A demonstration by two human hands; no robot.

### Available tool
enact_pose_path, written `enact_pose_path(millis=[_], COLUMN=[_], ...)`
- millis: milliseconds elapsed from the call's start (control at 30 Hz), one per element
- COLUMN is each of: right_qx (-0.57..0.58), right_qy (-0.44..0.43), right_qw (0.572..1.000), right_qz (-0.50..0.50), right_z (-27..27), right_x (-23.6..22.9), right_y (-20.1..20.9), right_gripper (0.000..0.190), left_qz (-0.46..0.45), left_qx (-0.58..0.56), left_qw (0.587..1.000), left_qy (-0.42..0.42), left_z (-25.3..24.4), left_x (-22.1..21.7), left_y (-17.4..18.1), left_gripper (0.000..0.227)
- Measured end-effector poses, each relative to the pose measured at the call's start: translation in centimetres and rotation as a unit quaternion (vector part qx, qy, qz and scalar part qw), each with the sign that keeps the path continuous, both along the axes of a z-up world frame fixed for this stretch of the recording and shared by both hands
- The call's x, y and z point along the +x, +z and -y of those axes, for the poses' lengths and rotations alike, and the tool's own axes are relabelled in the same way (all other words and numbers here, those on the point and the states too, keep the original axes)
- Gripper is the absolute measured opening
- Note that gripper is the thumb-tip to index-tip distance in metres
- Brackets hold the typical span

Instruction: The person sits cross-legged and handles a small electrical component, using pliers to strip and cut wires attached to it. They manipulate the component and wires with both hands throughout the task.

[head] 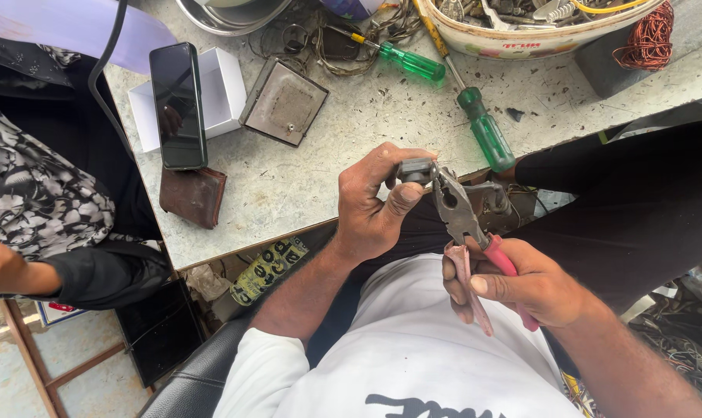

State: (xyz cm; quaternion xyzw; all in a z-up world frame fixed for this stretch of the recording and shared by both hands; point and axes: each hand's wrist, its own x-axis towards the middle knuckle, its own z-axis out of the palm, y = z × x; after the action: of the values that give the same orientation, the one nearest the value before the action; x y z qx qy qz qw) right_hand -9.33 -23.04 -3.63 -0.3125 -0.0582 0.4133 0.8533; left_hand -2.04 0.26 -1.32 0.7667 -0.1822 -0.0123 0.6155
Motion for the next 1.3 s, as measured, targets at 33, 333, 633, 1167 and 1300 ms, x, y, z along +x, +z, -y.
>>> enact_pose_path(millis=[33,333,633,1167,1300], right_qx=[-0.046,-0.552,-0.657,-0.574,-0.602], right_qy=[-0.009,-0.084,0.025,-0.035,-0.028], right_qw=[0.999,0.785,0.673,0.749,0.715], right_qz=[0.011,0.269,0.337,0.329,0.355], right_z=[-0.1,-1.8,-0.9,-0.7,-0.8], right_x=[0.1,1.0,1.7,1.1,1.0], right_y=[0.2,3.1,2.6,2.4,2.8], right_gripper=[0.034,0.025,0.047,0.035,0.040], left_qz=[-0.007,-0.190,-0.067,0.012,-0.094], left_qx=[-0.009,-0.196,0.093,0.178,0.122], left_qw=[1.000,0.957,0.972,0.975,0.970], left_qy=[-0.004,-0.097,-0.207,-0.131,-0.188], left_z=[-0.2,-0.6,-3.3,-1.7,-3.0], left_x=[0.1,0.0,3.0,1.3,1.4], left_y=[0.0,1.1,3.6,3.5,4.3], left_gripper=[0.049,0.069,0.058,0.046,0.050])
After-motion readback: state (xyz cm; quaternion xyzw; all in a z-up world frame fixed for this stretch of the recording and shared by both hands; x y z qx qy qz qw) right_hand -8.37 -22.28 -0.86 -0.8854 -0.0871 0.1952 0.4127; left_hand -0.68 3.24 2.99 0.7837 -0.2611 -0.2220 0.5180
